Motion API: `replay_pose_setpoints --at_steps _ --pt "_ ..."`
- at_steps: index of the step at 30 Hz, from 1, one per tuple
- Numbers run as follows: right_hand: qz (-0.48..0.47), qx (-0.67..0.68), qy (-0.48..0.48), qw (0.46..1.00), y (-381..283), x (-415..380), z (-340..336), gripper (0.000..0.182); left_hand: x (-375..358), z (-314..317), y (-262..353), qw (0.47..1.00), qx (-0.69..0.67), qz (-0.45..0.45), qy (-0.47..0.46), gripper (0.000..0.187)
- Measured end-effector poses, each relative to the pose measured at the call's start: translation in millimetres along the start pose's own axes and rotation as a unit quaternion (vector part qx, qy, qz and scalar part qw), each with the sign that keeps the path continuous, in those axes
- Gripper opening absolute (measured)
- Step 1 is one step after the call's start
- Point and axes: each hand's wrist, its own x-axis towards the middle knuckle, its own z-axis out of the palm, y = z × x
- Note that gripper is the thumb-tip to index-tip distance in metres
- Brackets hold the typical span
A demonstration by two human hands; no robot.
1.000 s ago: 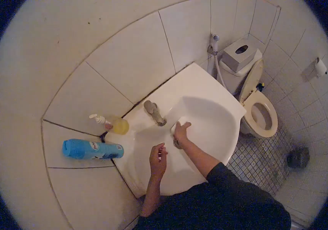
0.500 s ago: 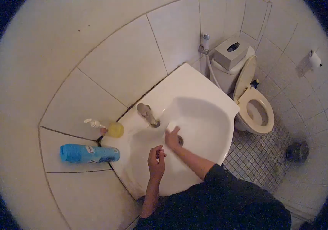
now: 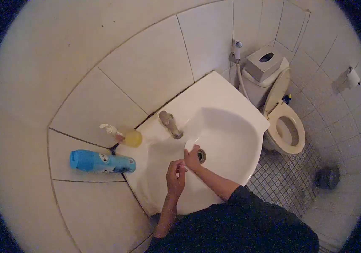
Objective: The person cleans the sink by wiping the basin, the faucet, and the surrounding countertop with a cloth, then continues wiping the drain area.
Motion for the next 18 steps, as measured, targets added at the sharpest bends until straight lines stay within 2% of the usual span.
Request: replay_pose_setpoints --at_steps 1,2,3,5,6,7,9,10,13,14,16,18 --pt "-0.009 -0.001 -0.01 1.0 -6 -3 -6 0.068 0 -2 4 1.0 -0.009 -0.005 -0.001 0.018" --pt "0.042 0.049 0.007 0.998 -12 2 -14 0.064 -1 -3 6 1.0 -0.02 -0.011 -0.001 0.017" --pt "0.04 0.048 0.004 0.998 -23 10 -33 0.064 0 -4 8 1.0 -0.02 -0.012 0.002 0.017" --pt "0.104 0.29 -0.02 0.951 -46 26 -71 0.074 0 -7 11 1.0 -0.02 -0.01 0.013 0.017" --pt "0.068 0.227 0.042 0.971 -33 42 -57 0.072 -1 -8 10 1.0 -0.018 -0.011 0.016 0.017" --pt "0.068 0.227 0.04 0.971 -27 40 -40 0.072 -2 -9 10 1.0 -0.01 -0.014 0.022 0.017" --pt "0.051 0.11 0.088 0.989 -20 17 -3 0.058 -1 -7 9 1.0 -0.004 -0.018 0.025 0.017" --pt "0.054 0.11 0.087 0.989 -21 6 0 0.058 -3 -7 9 0.999 -0.02 -0.009 0.031 0.017" --pt "-0.036 0.088 -0.03 0.995 -26 -27 7 0.067 -3 -9 11 0.999 -0.014 0.006 0.033 0.017" --pt "-0.031 -0.064 0.091 0.993 44 13 103 0.067 -4 -11 13 0.999 0.007 0.013 0.03 0.017" --pt "0.017 0.043 0.051 0.998 -7 25 2 0.068 -4 -13 14 0.999 -0.009 -0.009 0.039 0.017" --pt "0.032 0.157 0.066 0.985 -38 31 -32 0.069 -5 -13 12 0.998 -0.026 -0.024 0.052 0.017"
